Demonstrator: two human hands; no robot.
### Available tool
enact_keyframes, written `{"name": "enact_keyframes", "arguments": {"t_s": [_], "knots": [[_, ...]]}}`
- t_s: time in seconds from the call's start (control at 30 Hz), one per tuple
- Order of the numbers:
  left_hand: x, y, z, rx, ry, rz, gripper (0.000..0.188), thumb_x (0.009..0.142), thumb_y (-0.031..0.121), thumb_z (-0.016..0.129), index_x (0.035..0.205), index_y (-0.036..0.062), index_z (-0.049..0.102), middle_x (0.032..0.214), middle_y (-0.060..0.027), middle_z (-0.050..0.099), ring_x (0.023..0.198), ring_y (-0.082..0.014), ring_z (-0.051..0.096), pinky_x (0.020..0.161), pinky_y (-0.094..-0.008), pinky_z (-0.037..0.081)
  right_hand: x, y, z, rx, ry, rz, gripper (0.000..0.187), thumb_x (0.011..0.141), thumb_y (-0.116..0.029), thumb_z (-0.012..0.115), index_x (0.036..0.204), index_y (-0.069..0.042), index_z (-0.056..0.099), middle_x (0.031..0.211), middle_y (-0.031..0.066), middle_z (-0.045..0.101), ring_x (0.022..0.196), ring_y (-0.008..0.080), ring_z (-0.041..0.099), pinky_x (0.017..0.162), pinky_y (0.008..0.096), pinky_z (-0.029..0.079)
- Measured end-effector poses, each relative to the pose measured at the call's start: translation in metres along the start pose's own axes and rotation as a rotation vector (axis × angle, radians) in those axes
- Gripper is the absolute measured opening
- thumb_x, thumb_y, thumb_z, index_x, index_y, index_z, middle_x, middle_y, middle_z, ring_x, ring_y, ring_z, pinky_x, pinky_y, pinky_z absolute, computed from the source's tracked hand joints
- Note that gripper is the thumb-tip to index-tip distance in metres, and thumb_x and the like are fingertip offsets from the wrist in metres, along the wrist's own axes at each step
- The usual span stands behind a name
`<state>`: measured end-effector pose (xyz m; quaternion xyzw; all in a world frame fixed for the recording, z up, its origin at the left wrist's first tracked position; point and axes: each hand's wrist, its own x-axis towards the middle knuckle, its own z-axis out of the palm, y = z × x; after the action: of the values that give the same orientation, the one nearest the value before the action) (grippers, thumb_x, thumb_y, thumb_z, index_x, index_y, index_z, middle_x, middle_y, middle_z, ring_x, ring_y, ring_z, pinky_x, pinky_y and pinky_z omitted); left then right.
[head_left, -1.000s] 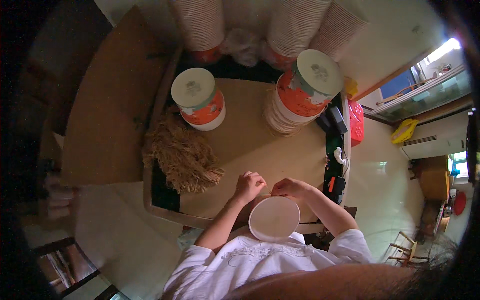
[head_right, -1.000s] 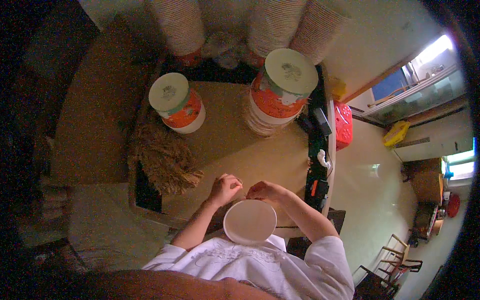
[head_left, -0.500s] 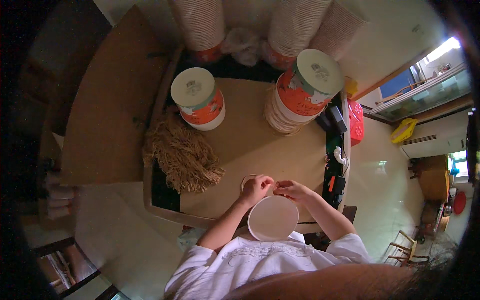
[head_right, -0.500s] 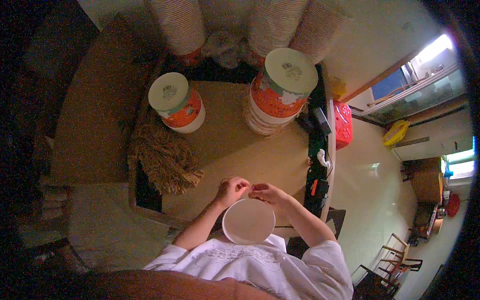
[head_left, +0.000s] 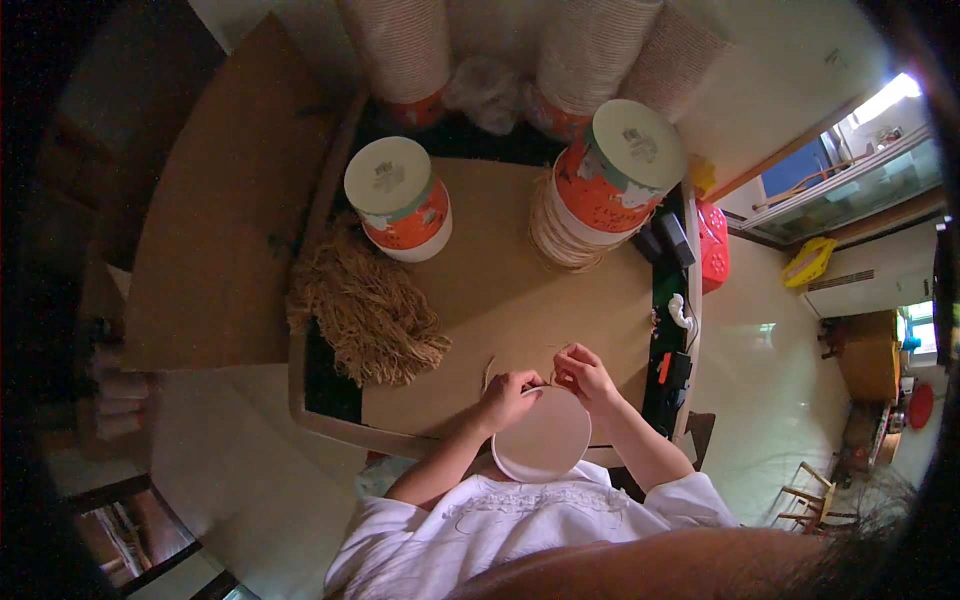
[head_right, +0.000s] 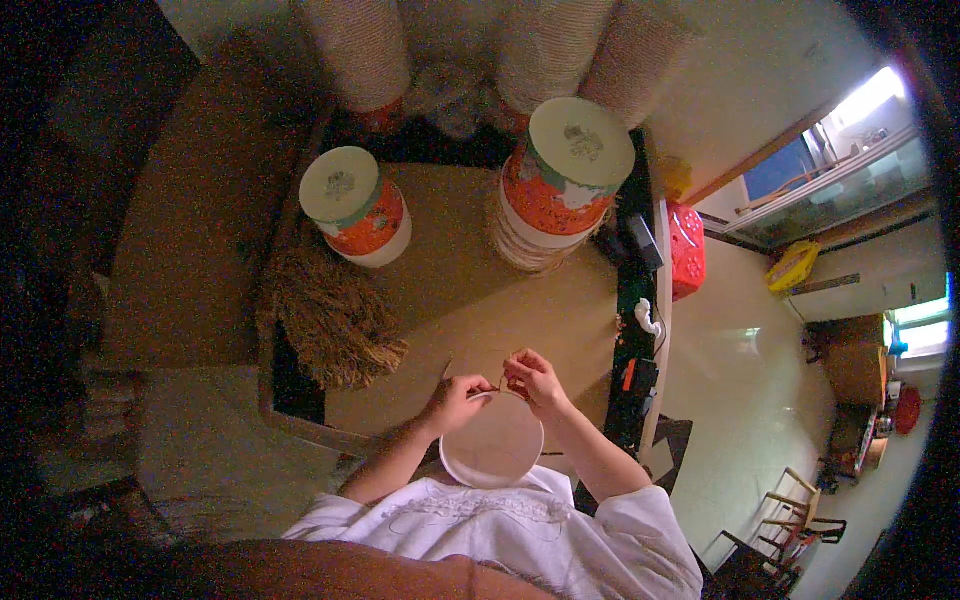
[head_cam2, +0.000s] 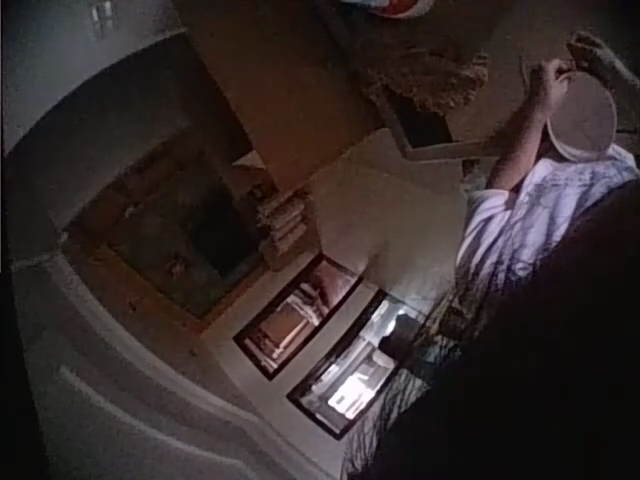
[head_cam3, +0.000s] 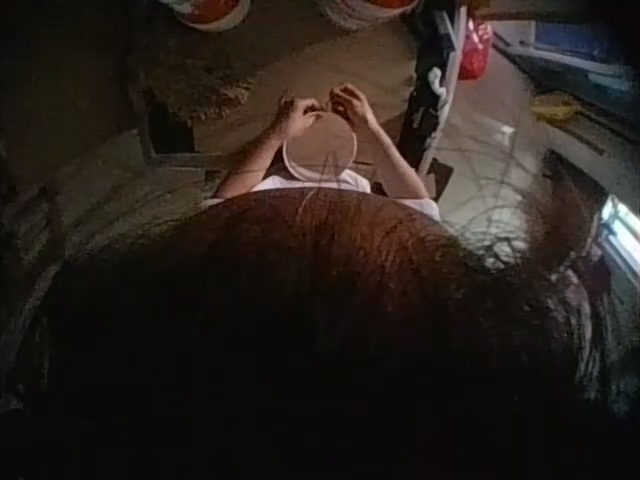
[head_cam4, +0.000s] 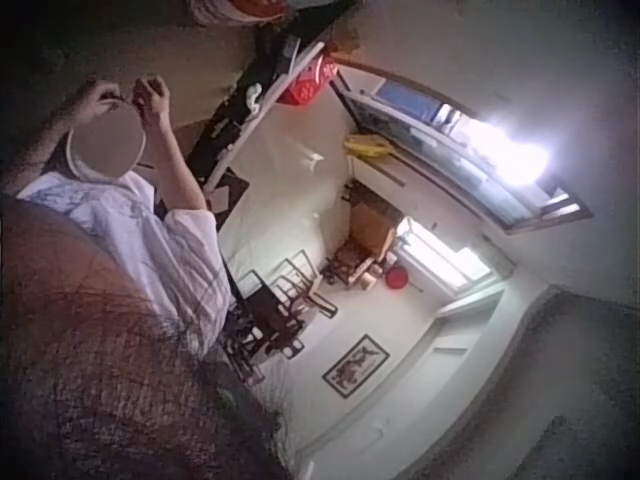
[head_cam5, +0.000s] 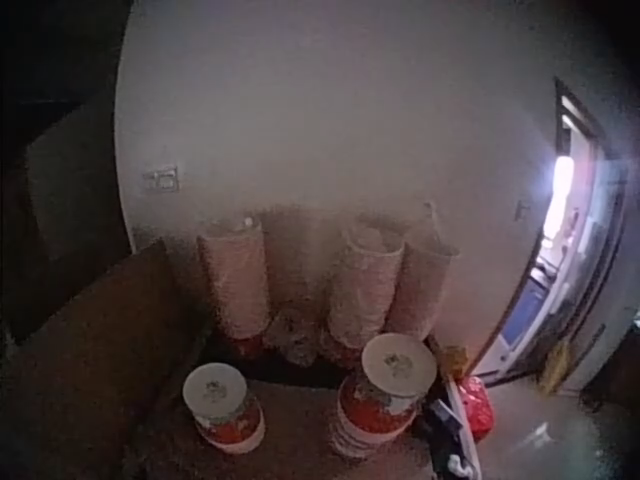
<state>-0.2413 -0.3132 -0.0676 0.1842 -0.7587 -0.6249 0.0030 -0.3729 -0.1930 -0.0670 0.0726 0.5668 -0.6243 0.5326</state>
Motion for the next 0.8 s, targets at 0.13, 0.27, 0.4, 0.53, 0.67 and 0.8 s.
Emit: {"name": "enact_keyframes", "arguments": {"t_s": [0.13, 0.27, 0.4, 0.53, 0.67, 0.8], "knots": [[-0.004, 0.005, -0.001, 0.010, -0.030, -0.025, 0.010, 0.074, 0.004, 0.061, 0.083, -0.0006, 0.061, 0.079, -0.0106, 0.063, 0.075, -0.0169, 0.060, 0.067, -0.0285, 0.047, -0.005, 0.004, -0.002, 0.068, 0.014, -0.022, 0.006, 0.083, -0.011, 0.056, 0.081, -0.008, 0.052, 0.072, -0.0010, 0.052, 0.063, 0.0074, 0.048, 0.054, 0.0212, 0.040], [-0.005, 0.005, 0.005, -0.078, 0.027, 0.055, 0.011, 0.074, 0.004, 0.060, 0.084, 0.0004, 0.061, 0.079, -0.0121, 0.062, 0.074, -0.0205, 0.060, 0.066, -0.0297, 0.047, -0.008, 0.005, -0.008, 0.029, -0.010, -0.026, 0.005, 0.084, -0.011, 0.055, 0.082, -0.008, 0.052, 0.073, -0.0004, 0.052, 0.064, 0.0084, 0.048, 0.056, 0.0224, 0.041], [-0.001, 0.019, -0.002, 0.105, -0.076, 0.188, 0.016, 0.072, 0.003, 0.059, 0.088, 0.0020, 0.062, 0.083, -0.0137, 0.061, 0.076, -0.0264, 0.060, 0.068, -0.0312, 0.047, -0.004, -0.014, -0.031, 0.202, 0.008, -0.153, 0.007, 0.084, -0.015, 0.053, 0.083, -0.008, 0.052, 0.074, 0.0020, 0.053, 0.063, 0.0124, 0.049, 0.061, 0.0267, 0.042], [0.016, 0.020, -0.008, 0.260, -0.206, 0.228, 0.018, 0.073, 0.005, 0.053, 0.087, 0.0078, 0.064, 0.085, -0.0099, 0.061, 0.082, -0.0283, 0.058, 0.072, -0.0364, 0.046, 0.000, -0.062, -0.085, 0.475, -0.251, -0.410, 0.014, 0.083, -0.022, 0.054, 0.079, -0.009, 0.055, 0.072, 0.0032, 0.056, 0.064, 0.0180, 0.051, 0.061, 0.0310, 0.041], [0.033, 0.016, -0.006, 0.380, -0.230, 0.280, 0.019, 0.072, 0.007, 0.052, 0.086, 0.0115, 0.065, 0.086, -0.0082, 0.062, 0.085, -0.0261, 0.058, 0.071, -0.0398, 0.045, -0.045, -0.129, -0.129, 0.534, -0.126, -0.361, 0.015, 0.088, -0.020, 0.050, 0.083, -0.007, 0.054, 0.073, 0.0008, 0.053, 0.063, 0.0099, 0.053, 0.048, 0.0194, 0.041], [0.056, 0.024, 0.005, 0.746, -0.324, 0.403, 0.020, 0.069, 0.004, 0.051, 0.080, 0.0131, 0.066, 0.084, -0.0040, 0.061, 0.086, -0.0237, 0.055, 0.078, -0.0401, 0.041, -0.061, -0.150, -0.171, 0.644, 0.197, -0.895, 0.009, 0.087, -0.013, 0.048, 0.083, -0.006, 0.053, 0.067, 0.0027, 0.053, 0.060, 0.0096, 0.050, 0.051, 0.0190, 0.041]]}}
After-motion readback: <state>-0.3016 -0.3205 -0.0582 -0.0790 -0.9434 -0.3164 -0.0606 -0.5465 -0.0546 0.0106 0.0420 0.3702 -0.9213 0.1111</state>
